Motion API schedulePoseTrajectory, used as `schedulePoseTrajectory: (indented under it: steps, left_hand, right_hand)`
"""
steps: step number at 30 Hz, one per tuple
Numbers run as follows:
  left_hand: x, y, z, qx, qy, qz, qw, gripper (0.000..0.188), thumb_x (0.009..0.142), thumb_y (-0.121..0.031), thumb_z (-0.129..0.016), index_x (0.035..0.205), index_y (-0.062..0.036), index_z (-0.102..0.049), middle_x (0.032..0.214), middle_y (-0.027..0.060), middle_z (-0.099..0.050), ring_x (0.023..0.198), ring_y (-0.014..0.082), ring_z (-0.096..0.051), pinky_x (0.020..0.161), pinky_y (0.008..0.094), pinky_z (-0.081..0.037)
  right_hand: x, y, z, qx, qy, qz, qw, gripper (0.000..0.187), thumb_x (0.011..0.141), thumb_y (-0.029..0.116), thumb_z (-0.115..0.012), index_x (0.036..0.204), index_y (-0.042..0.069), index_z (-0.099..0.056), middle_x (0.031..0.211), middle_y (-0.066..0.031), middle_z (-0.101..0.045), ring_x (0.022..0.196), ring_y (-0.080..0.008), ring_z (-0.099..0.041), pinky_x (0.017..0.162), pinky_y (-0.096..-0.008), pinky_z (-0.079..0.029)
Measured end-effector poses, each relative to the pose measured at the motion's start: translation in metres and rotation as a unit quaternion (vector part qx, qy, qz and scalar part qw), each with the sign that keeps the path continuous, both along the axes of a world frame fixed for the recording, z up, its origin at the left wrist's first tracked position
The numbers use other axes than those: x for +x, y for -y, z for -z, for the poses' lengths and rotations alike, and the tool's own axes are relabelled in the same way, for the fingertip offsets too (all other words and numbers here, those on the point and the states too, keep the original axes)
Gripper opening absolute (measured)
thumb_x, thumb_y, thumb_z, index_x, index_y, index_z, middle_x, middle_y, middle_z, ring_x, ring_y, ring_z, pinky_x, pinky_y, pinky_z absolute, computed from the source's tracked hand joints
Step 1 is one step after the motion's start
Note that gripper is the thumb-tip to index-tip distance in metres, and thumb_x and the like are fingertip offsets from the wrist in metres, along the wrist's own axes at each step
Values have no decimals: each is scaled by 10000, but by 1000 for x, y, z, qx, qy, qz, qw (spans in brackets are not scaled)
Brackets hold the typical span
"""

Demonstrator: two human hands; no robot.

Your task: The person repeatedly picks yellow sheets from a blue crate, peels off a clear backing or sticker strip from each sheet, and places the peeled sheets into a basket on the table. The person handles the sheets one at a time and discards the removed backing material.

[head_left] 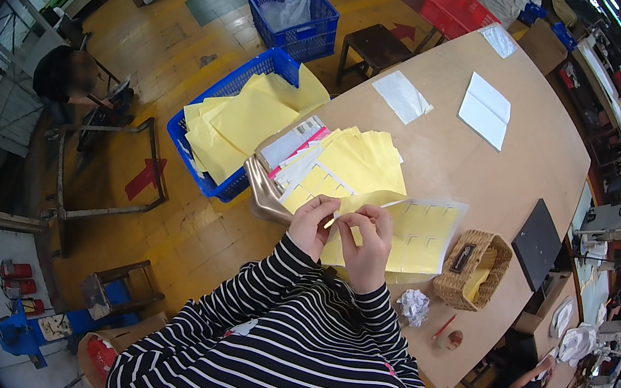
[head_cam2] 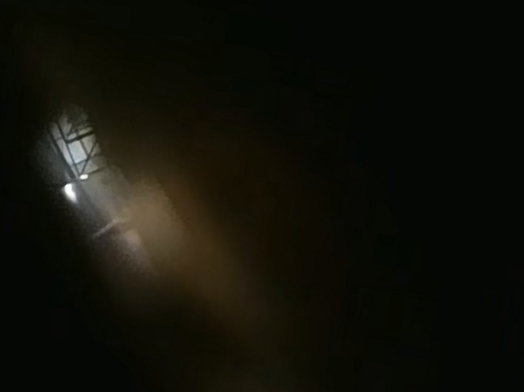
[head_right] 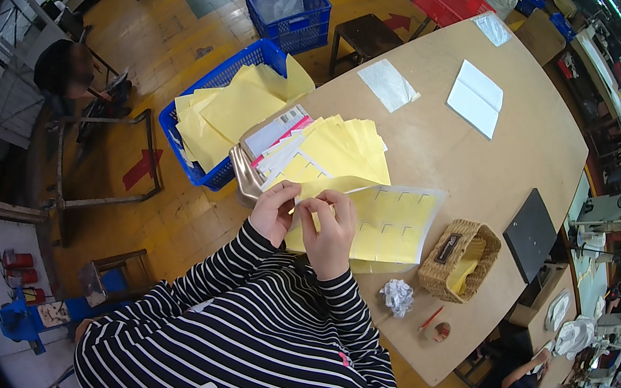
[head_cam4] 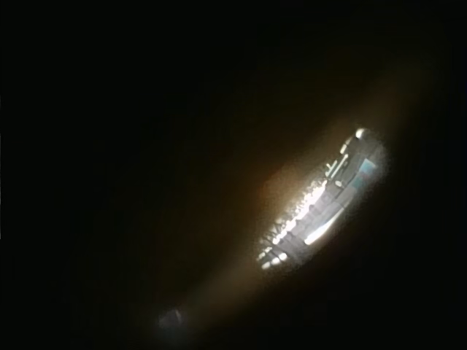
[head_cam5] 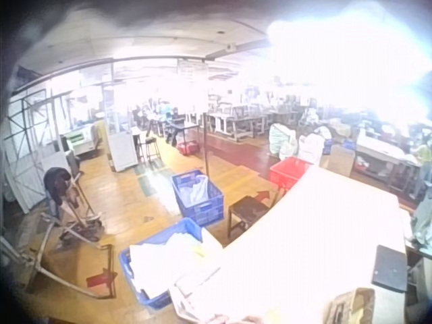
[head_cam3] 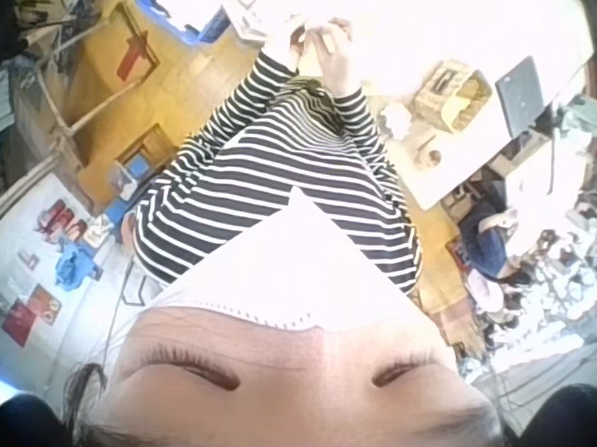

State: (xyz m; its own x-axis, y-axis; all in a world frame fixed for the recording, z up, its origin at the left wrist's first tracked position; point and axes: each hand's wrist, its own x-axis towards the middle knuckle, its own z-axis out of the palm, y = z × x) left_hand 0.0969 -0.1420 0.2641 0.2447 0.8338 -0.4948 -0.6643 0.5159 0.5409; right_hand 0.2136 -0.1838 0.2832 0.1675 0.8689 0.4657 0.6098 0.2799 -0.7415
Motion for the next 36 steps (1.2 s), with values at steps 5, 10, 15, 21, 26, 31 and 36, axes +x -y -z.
schedulePoseTrajectory:
  steps: [5, 10, 15, 21, 26, 31, 36]
  left_hand:
    - [-4, -5, -5, 30, -19, 9, 999, 38, 883, -105, -612, 854, -81, -606, 805, -31, -573, 719, 53, -520, 645, 204, -436]
    - [-2, 1, -7, 90, -35, 48, 994, 60, 878, -97, -628, 882, -37, -636, 803, -23, -594, 695, 45, -521, 633, 192, -436]
    - [-8, 0, -5, 64, -71, 54, 994, 113, 873, -77, -632, 944, 4, -664, 806, 13, -639, 706, 74, -587, 672, 191, -480]
    - [-17, -3, -6, 75, -103, 74, 989, 185, 868, -78, -633, 1001, 47, -661, 889, 82, -675, 791, 124, -650, 755, 221, -528]
    - [-21, -2, -8, 89, -132, 85, 984, 188, 866, -66, -627, 995, 67, -660, 892, 97, -679, 800, 136, -654, 762, 224, -531]
    - [-18, 0, -3, 115, -150, 79, 979, 188, 860, -58, -634, 992, 72, -661, 877, 99, -680, 801, 132, -652, 767, 225, -528]
    - [-17, 1, -1, 150, -175, 74, 970, 192, 860, -66, -635, 991, 72, -664, 879, 97, -684, 801, 123, -648, 764, 218, -522]
  right_hand:
    - [-2, 4, -1, 5, -12, -6, 1000, 171, 708, -28, -717, 857, 13, -644, 958, -118, -545, 872, -252, -549, 763, -345, -465]
    - [-4, 3, -5, 12, -3, 41, 999, 255, 710, 47, -734, 955, 84, -676, 925, -71, -565, 845, -239, -539, 775, -369, -415]
    - [2, 2, -10, 54, 128, 59, 989, 254, 713, 82, -727, 962, 126, -707, 883, -10, -585, 832, -199, -541, 802, -349, -387]
    - [0, 2, -12, 72, 160, 44, 984, 244, 688, 67, -719, 922, 133, -704, 877, 9, -591, 842, -190, -543, 813, -351, -371]
    - [2, 2, -12, 52, 140, 26, 988, 209, 667, 48, -721, 857, 125, -676, 870, 1, -586, 855, -205, -545, 824, -359, -369]
    - [2, 3, -8, 36, 80, 31, 996, 194, 670, 44, -725, 843, 112, -669, 864, -8, -584, 855, -222, -545, 808, -359, -382]
    - [-2, 4, -8, 58, 68, 59, 994, 171, 670, 37, -732, 824, 89, -679, 858, -20, -589, 855, -228, -543, 788, -357, -397]
